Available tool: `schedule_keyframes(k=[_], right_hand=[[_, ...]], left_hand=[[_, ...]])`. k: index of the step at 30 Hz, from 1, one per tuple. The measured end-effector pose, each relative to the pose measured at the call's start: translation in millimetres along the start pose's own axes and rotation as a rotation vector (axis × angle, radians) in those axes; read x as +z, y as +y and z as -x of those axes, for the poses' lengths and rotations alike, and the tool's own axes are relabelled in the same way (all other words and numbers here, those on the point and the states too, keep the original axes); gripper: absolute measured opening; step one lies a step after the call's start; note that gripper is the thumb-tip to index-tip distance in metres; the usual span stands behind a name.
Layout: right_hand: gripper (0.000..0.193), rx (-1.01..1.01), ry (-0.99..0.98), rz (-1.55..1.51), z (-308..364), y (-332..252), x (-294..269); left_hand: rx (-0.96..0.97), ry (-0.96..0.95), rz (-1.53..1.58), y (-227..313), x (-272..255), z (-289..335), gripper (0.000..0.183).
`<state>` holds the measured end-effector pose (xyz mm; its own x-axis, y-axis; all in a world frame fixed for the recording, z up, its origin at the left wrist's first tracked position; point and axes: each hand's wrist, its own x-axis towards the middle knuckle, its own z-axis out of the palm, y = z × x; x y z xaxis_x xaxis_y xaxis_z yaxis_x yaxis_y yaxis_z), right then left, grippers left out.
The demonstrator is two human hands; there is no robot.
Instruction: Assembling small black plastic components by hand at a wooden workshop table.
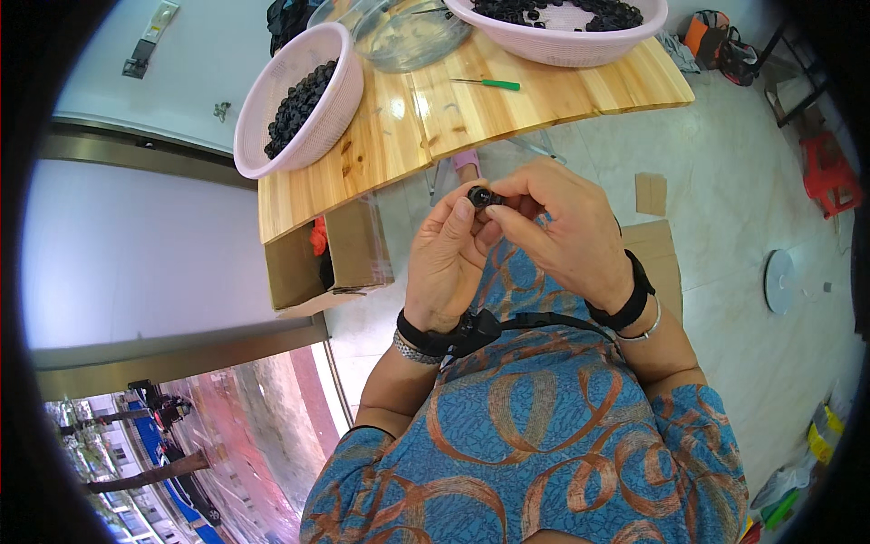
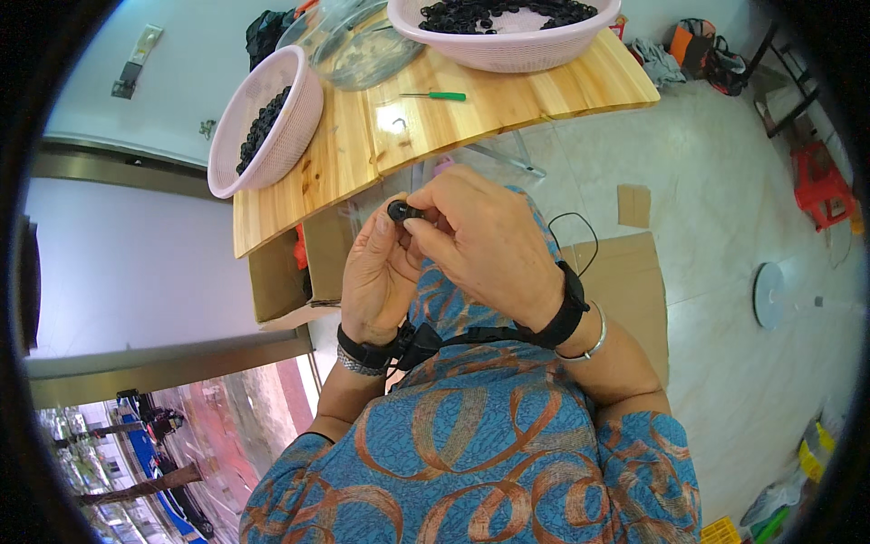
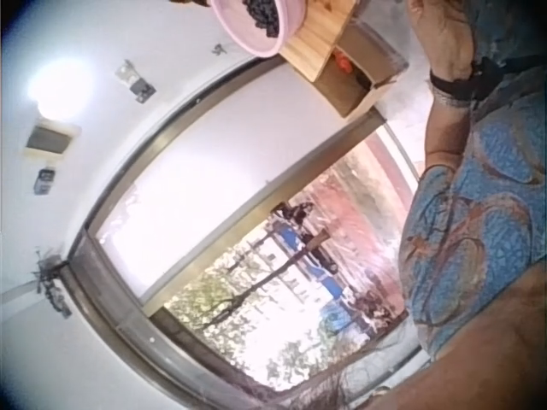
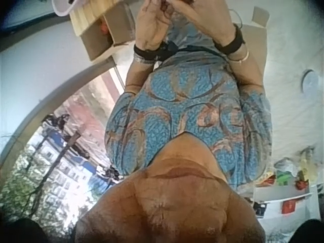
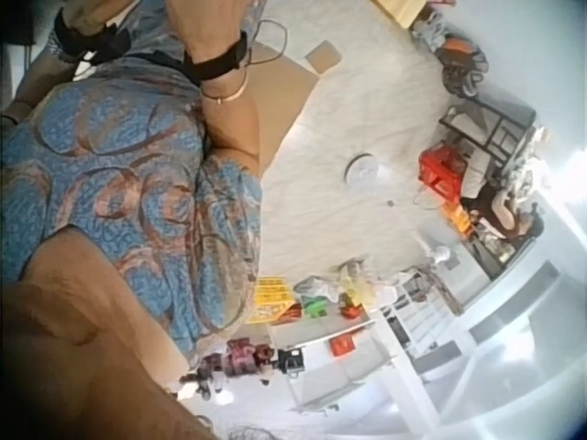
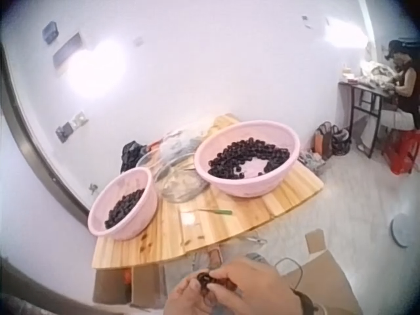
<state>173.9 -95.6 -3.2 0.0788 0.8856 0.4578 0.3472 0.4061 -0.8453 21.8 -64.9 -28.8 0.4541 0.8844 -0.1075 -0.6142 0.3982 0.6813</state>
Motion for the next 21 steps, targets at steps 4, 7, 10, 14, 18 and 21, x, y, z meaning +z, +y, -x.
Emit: schedule_keyframes(k=[4,7,10,14,18,21], right_hand=[[0.014,-0.050,0.013,0.062,1.6,1.7,-0.3],[0.014,-0.104,0.019,0.120,2.9,1.8,-1.5],[0.015,-0.132,0.020,0.140,3.8,3.3,-1.5],[0.015,-0.127,0.025,0.152,4.6,1.9,-1.8],[0.014,-0.129,0.024,0.163,4.1,0.0,-2.5],[0.014,-0.118,0.017,0.167,4.0,-0.4,-2.2]], left_hand=[[0.004,0.000,-0.041,-1.6,2.5,-0.3,0.026],[0.045,-0.037,-0.083,-2.4,2.4,0.4,0.026],[0.069,-0.034,-0.112,-3.2,3.5,0.3,0.026],[0.043,-0.021,-0.062,-2.9,6.6,0.3,0.026],[0.048,-0.034,-0.062,-2.5,6.0,0.7,0.025],[0.071,-0.024,-0.093,-3.4,5.7,1.1,0.025]])
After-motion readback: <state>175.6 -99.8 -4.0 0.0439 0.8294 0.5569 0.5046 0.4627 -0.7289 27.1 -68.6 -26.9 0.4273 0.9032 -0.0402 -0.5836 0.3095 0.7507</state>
